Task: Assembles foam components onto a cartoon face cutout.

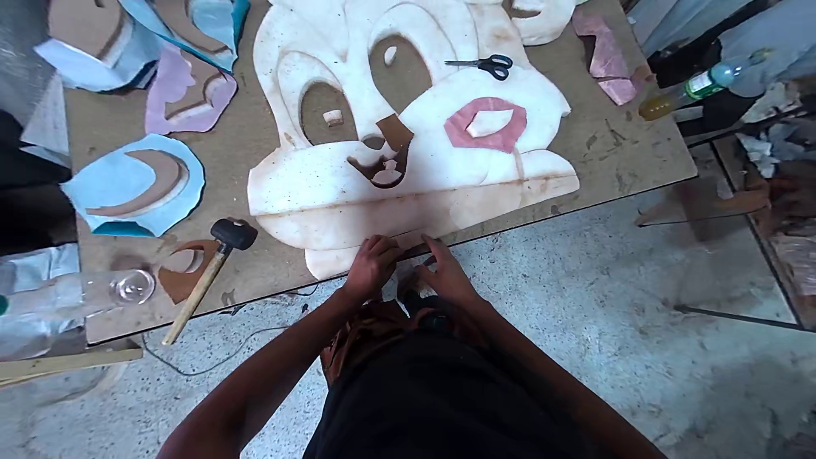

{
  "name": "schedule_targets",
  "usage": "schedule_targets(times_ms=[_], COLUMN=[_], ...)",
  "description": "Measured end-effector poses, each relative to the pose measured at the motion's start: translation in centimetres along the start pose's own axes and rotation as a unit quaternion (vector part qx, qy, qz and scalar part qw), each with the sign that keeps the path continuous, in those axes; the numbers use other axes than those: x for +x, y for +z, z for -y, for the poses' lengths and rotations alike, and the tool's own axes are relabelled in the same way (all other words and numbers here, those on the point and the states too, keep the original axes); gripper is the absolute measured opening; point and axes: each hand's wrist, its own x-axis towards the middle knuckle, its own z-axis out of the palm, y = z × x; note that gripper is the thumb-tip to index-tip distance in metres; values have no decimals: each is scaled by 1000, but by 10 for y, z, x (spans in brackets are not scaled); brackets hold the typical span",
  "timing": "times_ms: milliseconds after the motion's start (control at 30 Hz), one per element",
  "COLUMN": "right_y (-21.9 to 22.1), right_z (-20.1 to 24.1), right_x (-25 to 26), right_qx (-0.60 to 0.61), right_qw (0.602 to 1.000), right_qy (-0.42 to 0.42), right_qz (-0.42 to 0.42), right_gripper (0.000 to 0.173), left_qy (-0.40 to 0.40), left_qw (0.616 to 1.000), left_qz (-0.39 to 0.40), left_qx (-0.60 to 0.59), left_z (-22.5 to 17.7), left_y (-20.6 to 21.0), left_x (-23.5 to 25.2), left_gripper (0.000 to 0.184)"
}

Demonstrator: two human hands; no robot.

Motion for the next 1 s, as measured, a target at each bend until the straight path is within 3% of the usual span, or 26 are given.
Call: schedule_targets(times_ms=[233,400,567,867,1000], right_y=[-36,-107,-182,-226,-255], right_z=[-43,-89,-126,-164,-161], right_x=[2,13,44,114,155], right_qx=[84,97,122,143,143], right_qw=[994,981,959,982,978], right_qy=[-11,17,38,-56,-98], right_qz=[-71,-168,-251,-107,-114], right_gripper=[54,39,32,25,25], left_qy=[-7,-36,-65,-208,-242], left_qw=[994,991,984,955,947], left_qz=[-95,-48,-56,-68,-87], left_qx=[57,121,156,199,192], left_z=[36,36,27,-20,-45], left_y=[-36,-29,-15,14,32], left_x=[-47,-35,-15,10,34], left_gripper=[26,36,37,45,50])
